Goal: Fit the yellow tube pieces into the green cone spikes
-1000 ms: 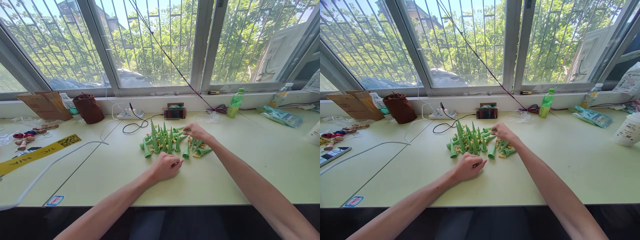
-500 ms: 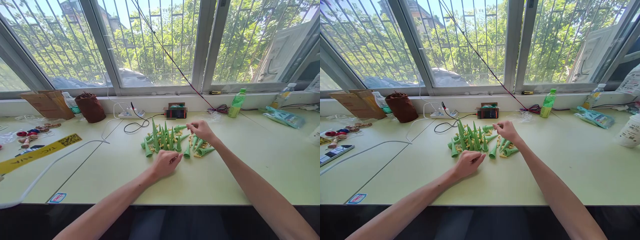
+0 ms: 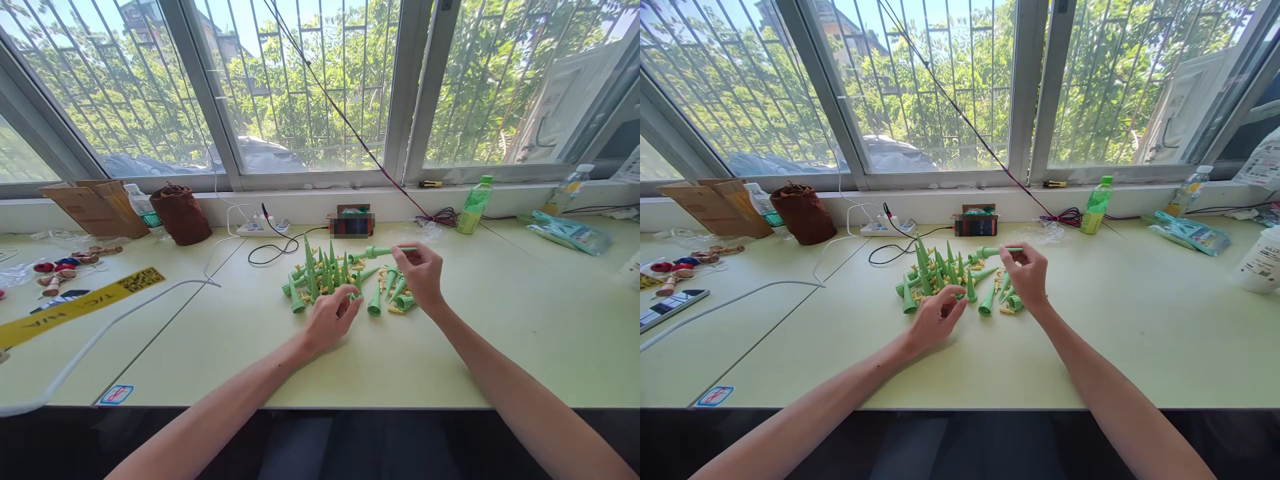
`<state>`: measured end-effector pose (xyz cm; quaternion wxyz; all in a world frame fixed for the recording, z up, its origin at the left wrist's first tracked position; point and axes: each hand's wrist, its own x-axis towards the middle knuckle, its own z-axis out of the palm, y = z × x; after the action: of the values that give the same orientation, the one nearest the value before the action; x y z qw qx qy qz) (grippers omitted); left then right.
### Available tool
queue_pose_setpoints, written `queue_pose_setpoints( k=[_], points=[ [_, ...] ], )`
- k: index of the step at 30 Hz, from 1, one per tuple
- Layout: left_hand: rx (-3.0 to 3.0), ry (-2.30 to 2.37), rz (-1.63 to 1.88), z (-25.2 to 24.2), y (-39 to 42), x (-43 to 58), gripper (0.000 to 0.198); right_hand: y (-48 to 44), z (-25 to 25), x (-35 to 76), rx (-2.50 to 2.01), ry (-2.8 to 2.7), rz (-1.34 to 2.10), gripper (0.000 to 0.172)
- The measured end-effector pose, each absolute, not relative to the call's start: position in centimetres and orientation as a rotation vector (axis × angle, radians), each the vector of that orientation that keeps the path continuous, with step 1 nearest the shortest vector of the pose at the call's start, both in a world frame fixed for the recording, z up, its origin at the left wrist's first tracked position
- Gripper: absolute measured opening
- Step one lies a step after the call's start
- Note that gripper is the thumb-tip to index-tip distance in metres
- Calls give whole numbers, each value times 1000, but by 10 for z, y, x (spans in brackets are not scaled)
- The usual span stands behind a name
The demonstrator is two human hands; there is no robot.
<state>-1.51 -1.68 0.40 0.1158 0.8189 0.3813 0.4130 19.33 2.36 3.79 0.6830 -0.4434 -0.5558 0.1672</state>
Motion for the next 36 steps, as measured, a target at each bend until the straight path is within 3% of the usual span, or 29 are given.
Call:
queue_pose_setpoints(
  k=[11, 28, 36],
  points=[
    [2251, 1105, 991, 11, -19, -11, 33, -2, 29, 172, -1050, -1562, 299, 45],
    [2119, 962, 699, 11, -17, -13, 26, -3, 19, 163, -1006, -1809, 261, 44],
    [2141, 980, 713, 8, -19, -11, 29, 42, 34, 179, -1307, -1759, 148, 22]
  ],
)
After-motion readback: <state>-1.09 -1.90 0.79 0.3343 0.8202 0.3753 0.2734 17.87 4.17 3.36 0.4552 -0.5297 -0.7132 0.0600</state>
